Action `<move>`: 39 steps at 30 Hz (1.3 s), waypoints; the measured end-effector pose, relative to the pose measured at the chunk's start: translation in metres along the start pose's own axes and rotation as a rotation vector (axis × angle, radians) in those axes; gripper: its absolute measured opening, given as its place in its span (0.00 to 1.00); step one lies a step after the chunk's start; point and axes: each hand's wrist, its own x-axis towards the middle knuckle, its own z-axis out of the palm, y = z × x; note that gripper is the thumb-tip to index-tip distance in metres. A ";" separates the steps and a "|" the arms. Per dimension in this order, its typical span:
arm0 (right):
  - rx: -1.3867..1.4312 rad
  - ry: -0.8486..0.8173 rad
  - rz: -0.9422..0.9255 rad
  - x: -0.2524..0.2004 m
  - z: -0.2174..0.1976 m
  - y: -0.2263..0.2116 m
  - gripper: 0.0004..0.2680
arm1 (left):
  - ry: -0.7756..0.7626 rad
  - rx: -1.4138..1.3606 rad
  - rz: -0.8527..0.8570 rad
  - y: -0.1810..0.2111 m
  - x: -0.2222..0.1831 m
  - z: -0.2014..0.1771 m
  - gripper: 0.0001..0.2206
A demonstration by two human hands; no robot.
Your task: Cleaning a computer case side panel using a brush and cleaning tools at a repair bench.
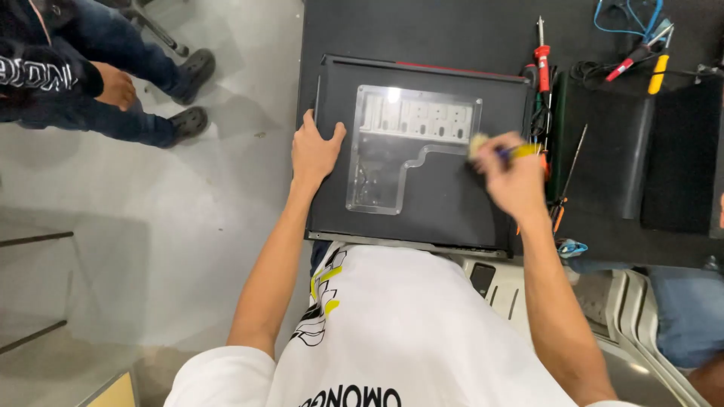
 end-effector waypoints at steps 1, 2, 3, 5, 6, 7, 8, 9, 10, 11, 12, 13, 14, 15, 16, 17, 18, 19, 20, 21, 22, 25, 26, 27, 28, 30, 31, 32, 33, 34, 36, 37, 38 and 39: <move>-0.023 -0.166 -0.055 -0.002 0.004 -0.008 0.04 | -0.019 0.015 -0.003 0.003 0.000 0.001 0.32; -0.035 -0.157 -0.047 0.002 0.001 -0.011 0.04 | -0.030 0.010 0.009 0.001 0.003 0.002 0.32; 0.122 -0.203 -0.017 0.005 -0.002 -0.013 0.04 | -0.023 0.027 0.004 -0.001 0.005 0.004 0.33; 0.271 -0.244 0.026 0.006 -0.004 0.001 0.04 | -0.031 0.041 0.001 -0.001 0.003 0.006 0.33; 0.232 -0.105 0.081 0.009 0.000 0.018 0.03 | -0.027 0.031 0.001 0.000 0.002 0.003 0.32; 0.191 0.034 0.134 0.012 0.004 0.033 0.02 | -0.024 0.021 0.001 0.002 0.001 0.000 0.32; 0.195 0.034 0.132 0.008 0.008 0.013 0.02 | -0.020 0.024 0.001 0.001 0.001 0.001 0.32; 0.304 -0.145 0.144 0.005 0.011 -0.007 0.03 | -0.023 0.024 -0.007 0.000 0.000 0.002 0.32; 0.412 -0.321 0.150 0.003 0.015 -0.028 0.04 | -0.025 0.024 -0.012 0.000 0.002 0.001 0.33; 0.415 -0.317 0.144 0.009 0.018 -0.029 0.04 | -0.020 0.028 -0.007 0.002 0.002 -0.004 0.33; 0.408 -0.334 0.079 0.012 0.018 -0.030 0.03 | -0.041 0.018 -0.008 0.005 0.001 -0.004 0.33; 0.400 -0.351 0.013 0.015 0.018 -0.030 0.03 | -0.062 0.008 -0.010 0.008 0.000 -0.005 0.33; 0.396 -0.348 0.012 0.023 0.018 -0.015 0.03 | -0.063 0.006 -0.005 0.010 0.001 -0.005 0.33; 0.289 -0.172 0.041 0.031 0.017 0.001 0.02 | -0.056 0.004 -0.005 0.012 0.003 -0.005 0.33; 0.187 -0.001 0.075 0.033 0.020 0.015 0.01 | -0.054 0.007 -0.013 0.008 -0.001 -0.006 0.33; 0.188 -0.004 0.081 0.025 0.023 -0.002 0.01 | -0.059 0.010 -0.017 0.007 -0.005 -0.006 0.33; 0.315 -0.208 0.089 0.022 0.026 -0.018 0.02 | -0.064 0.009 -0.021 0.007 -0.003 -0.006 0.33; 0.440 -0.414 0.094 0.019 0.028 -0.035 0.04 | -0.070 0.007 -0.025 0.009 -0.002 -0.006 0.33; 0.438 -0.408 0.095 0.024 0.030 -0.031 0.04 | -0.073 0.007 -0.019 0.009 -0.002 -0.009 0.33; 0.439 -0.371 0.025 0.028 0.031 -0.027 0.03 | -0.075 0.008 -0.020 0.009 -0.003 -0.011 0.33; 0.433 -0.338 -0.053 0.036 0.030 -0.020 0.02 | -0.072 0.002 -0.021 0.010 -0.003 -0.010 0.33; 0.276 0.011 0.127 0.050 0.029 0.007 0.03 | -0.063 -0.005 -0.020 0.015 -0.006 -0.011 0.33; 0.282 0.007 0.123 0.044 0.032 -0.006 0.03 | -0.056 -0.003 -0.023 0.013 -0.007 -0.011 0.33; 0.351 -0.173 0.133 0.038 0.034 -0.019 0.03 | -0.060 0.006 -0.031 0.012 -0.007 -0.011 0.33; 0.410 -0.347 0.136 0.035 0.033 -0.030 0.04 | -0.062 0.008 -0.030 0.015 -0.004 -0.010 0.32; 0.442 -0.385 0.167 0.036 0.029 -0.040 0.03 | -0.070 -0.003 -0.034 0.015 -0.004 -0.011 0.33; 0.477 -0.425 0.208 0.035 0.027 -0.045 0.02 | -0.085 -0.010 -0.045 0.015 -0.004 -0.011 0.33; 0.475 -0.428 0.197 0.039 0.028 -0.032 0.02 | -0.075 -0.015 -0.043 0.016 -0.003 -0.011 0.33; 0.443 -0.251 0.263 0.043 0.029 -0.018 0.02 | -0.077 0.001 -0.051 0.018 -0.001 -0.010 0.33; 0.412 -0.077 0.327 0.046 0.031 -0.004 0.02 | -0.079 0.018 -0.064 0.018 -0.002 -0.010 0.33; 0.378 -0.045 0.313 0.039 0.034 0.000 0.02 | -0.075 0.015 -0.075 0.021 -0.005 -0.012 0.33; 0.343 -0.006 0.308 0.037 0.035 0.003 0.03 | -0.081 0.015 -0.083 0.023 -0.005 -0.013 0.33; 0.343 -0.005 0.299 0.032 0.033 -0.003 0.03 | -0.073 0.012 -0.079 0.025 -0.004 -0.014 0.33; 0.400 -0.141 0.306 0.028 0.031 -0.007 0.02 | -0.090 0.015 -0.090 0.026 -0.004 -0.015 0.33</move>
